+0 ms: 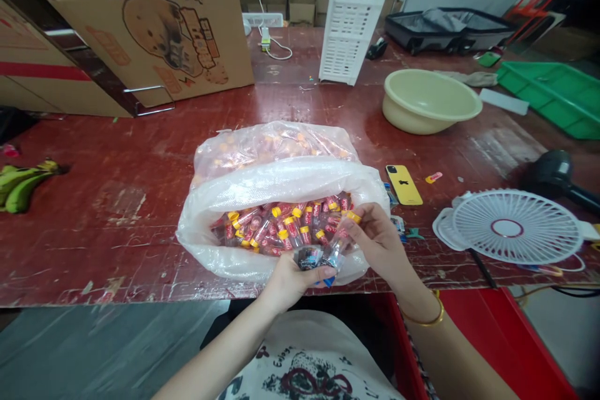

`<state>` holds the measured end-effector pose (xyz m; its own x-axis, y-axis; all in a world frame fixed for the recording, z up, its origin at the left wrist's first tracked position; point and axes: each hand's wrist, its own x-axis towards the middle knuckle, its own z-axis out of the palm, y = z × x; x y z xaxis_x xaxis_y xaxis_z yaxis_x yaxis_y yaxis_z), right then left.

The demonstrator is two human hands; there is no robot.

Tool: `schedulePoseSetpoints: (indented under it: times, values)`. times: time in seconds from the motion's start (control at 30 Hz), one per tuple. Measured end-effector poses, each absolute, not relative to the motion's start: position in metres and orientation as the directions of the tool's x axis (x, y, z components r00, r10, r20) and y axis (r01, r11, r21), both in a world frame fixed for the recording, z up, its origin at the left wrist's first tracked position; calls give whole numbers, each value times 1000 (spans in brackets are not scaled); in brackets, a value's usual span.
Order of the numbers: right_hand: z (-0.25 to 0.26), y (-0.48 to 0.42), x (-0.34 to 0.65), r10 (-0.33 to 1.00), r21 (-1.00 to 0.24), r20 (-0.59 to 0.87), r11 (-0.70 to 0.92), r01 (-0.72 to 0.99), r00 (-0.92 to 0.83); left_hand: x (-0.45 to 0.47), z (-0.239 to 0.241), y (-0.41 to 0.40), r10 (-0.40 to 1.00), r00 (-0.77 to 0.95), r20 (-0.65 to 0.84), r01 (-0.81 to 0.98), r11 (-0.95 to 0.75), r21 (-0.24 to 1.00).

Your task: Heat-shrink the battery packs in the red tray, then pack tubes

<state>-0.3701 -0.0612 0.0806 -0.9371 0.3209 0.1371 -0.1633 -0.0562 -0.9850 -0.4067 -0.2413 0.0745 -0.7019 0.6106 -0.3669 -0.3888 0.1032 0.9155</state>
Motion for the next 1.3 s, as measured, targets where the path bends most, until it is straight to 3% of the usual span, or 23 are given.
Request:
schedulePoseSetpoints:
  times: [0.1,0.2,0.3,0.37,0.47,0.53,0.6,0.77,0.87,0.97,1.13,1.3]
  values:
    - [82,-56,-362,417,-952,299,196,-237,-858,-407,71,-241,572,-738,-359,-372,100,923]
    - [89,-53,-355,276,-851,414,456,-261,-867,-407,71,-240,549,-755,-359,-355,119,927]
    - [95,-54,-353,174,-796,436,534,-287,-883,-407,74,-239,565,-754,-335,-317,133,939]
    - [95,-55,-357,164,-830,398,482,-279,-903,-406,76,-238,581,-752,-313,-299,124,946]
    - [87,-57,-365,178,-965,218,185,-185,-960,-404,76,-239,602,-733,-316,-320,104,942]
    - [79,-59,-367,171,-994,91,-41,-99,-981,-402,75,-238,612,-687,-392,-435,86,896]
    - [71,-63,-363,144,-986,37,-153,-59,-989,-400,76,-236,617,-625,-478,-576,48,816]
    - [59,-85,-337,46,-988,11,-153,-18,-999,-399,85,-222,577,-608,-545,-706,-80,703]
    - [55,-97,-330,181,-994,-4,-109,-16,-983,-399,89,-217,600,-587,-544,-710,-59,702]
    - [53,-100,-330,314,-993,97,-33,-113,-944,-399,88,-219,601,-608,-519,-674,-46,737]
    - [52,-99,-329,307,-981,191,67,-180,-932,-396,86,-221,589,-619,-521,-673,-55,738]
    - [53,-97,-327,281,-978,206,20,-208,-938,-395,87,-220,587,-623,-517,-668,-56,742]
